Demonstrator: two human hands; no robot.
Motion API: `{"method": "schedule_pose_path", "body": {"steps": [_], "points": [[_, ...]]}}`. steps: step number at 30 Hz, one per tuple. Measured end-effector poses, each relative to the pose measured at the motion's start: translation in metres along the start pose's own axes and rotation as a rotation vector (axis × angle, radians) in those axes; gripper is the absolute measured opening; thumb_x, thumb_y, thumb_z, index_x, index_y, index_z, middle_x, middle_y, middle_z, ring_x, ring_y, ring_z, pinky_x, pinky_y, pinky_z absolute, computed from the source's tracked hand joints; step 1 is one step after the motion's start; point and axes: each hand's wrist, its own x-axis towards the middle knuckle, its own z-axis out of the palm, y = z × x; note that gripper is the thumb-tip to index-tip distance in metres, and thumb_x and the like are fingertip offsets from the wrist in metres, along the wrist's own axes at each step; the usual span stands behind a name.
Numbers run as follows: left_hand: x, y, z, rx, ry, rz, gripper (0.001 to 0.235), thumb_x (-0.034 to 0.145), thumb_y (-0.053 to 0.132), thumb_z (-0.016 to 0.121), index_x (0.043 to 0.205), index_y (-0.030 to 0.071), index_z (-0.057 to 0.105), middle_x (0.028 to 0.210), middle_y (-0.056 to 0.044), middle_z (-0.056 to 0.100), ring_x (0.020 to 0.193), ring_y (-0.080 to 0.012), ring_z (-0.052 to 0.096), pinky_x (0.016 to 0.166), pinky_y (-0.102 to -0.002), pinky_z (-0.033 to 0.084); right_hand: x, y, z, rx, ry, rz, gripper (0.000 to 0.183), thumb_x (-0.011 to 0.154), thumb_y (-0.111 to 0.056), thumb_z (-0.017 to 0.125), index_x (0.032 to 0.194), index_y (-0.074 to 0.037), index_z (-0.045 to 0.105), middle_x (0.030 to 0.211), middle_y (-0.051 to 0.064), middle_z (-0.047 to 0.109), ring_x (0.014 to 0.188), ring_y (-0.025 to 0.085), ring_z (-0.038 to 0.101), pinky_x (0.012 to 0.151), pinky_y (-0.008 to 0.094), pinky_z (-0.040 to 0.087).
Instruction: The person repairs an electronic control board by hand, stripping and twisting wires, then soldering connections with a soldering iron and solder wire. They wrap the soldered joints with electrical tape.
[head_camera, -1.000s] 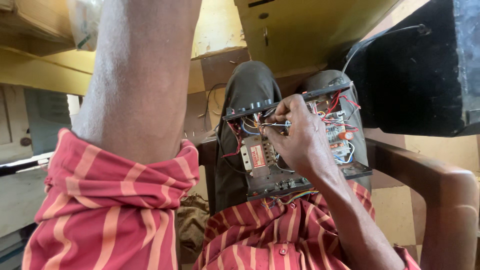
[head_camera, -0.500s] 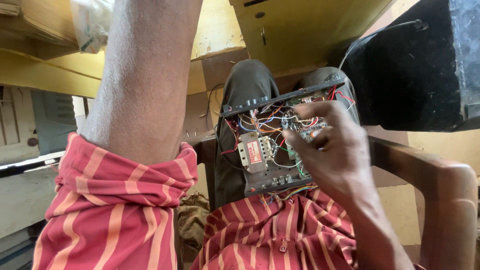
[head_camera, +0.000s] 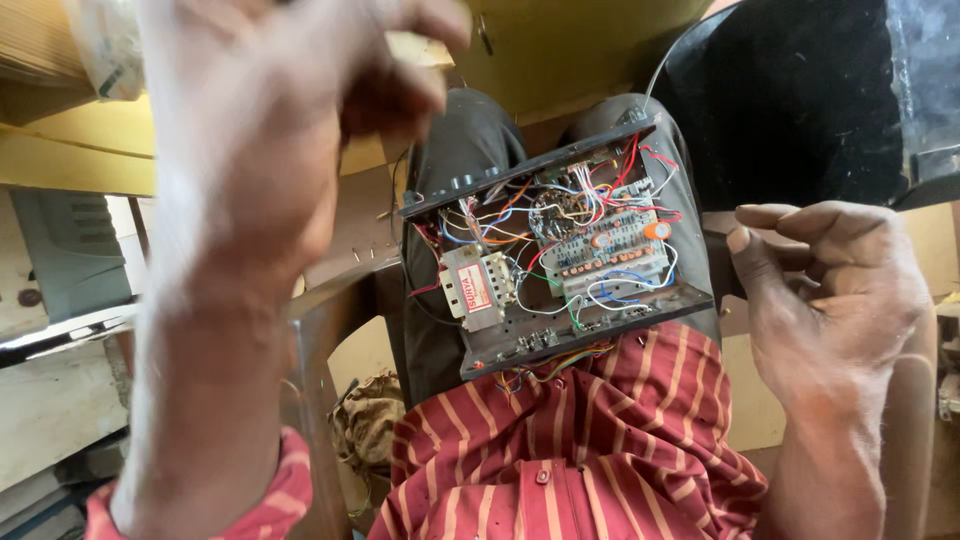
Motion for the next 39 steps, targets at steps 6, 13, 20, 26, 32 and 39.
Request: {"method": "schedule_pose_path", "body": {"steps": [6,13,20,26,32,39], "points": [[-0.069,-0.052,0.019,0.203,0.033,-0.085,0.008,0.097,0.005,0.078,0.104,0.003,0.078,0.085,-0.004,0.076,0.068,-0.0059,0.064,0.059,-0.022,0.053,-0.012,0.021,-0.003,-0.080,-0.033,0.037,0.023,0.100,0.006,0.075,0.110,0.003,0.055,0.107,0.014,0.074,0.083,0.009,0.067,0.069,0.020,0.053],[-0.105,-0.095,0.077,0.810,0.080,0.278,0.021,0.091,0.019,0.078,0.100,0.002,0.070,0.099,-0.014,0.073,0.082,-0.0309,0.073,0.072,-0.041,0.058,-0.016,0.029,-0.001,-0.087,-0.082,-0.022,0.021,0.098,0.008,0.074,0.107,0.003,0.055,0.110,0.014,0.074,0.093,0.009,0.070,0.077,0.020,0.057],[-0.089,-0.122,0.110,1.005,0.016,0.049,0.036,0.090,0.035,0.075,0.093,0.002,0.060,0.088,-0.021,0.070,0.065,-0.0368,0.070,0.049,-0.050,0.051,-0.020,0.038,-0.009,-0.108,-0.084,-0.044,0.022,0.102,0.010,0.076,0.106,0.004,0.055,0.111,0.017,0.075,0.087,0.009,0.068,0.069,0.018,0.053],[-0.075,-0.129,0.115,1.010,0.046,0.125,0.038,0.091,0.035,0.074,0.100,0.002,0.057,0.084,-0.020,0.070,0.061,-0.0374,0.069,0.051,-0.049,0.052,-0.021,0.041,-0.016,-0.082,-0.066,-0.030,0.023,0.101,0.009,0.075,0.109,0.003,0.055,0.110,0.016,0.074,0.090,0.010,0.070,0.074,0.020,0.056],[-0.081,-0.117,0.115,1.001,0.033,0.098,0.035,0.089,0.033,0.074,0.103,0.004,0.058,0.077,-0.019,0.069,0.063,-0.0390,0.068,0.059,-0.054,0.050,-0.020,0.041,-0.022,-0.038,-0.056,-0.006,0.024,0.099,0.008,0.074,0.112,0.003,0.055,0.115,0.016,0.074,0.096,0.012,0.070,0.077,0.021,0.057],[-0.100,-0.032,0.099,0.770,-0.105,-0.044,0.042,0.085,0.031,0.076,0.111,0.003,0.061,0.086,-0.023,0.073,0.073,-0.0414,0.069,0.064,-0.052,0.053,-0.011,0.044,-0.031,-0.148,-0.006,0.005,0.021,0.091,-0.004,0.078,0.109,-0.001,0.066,0.105,0.009,0.076,0.087,0.011,0.070,0.075,0.024,0.057]]}}
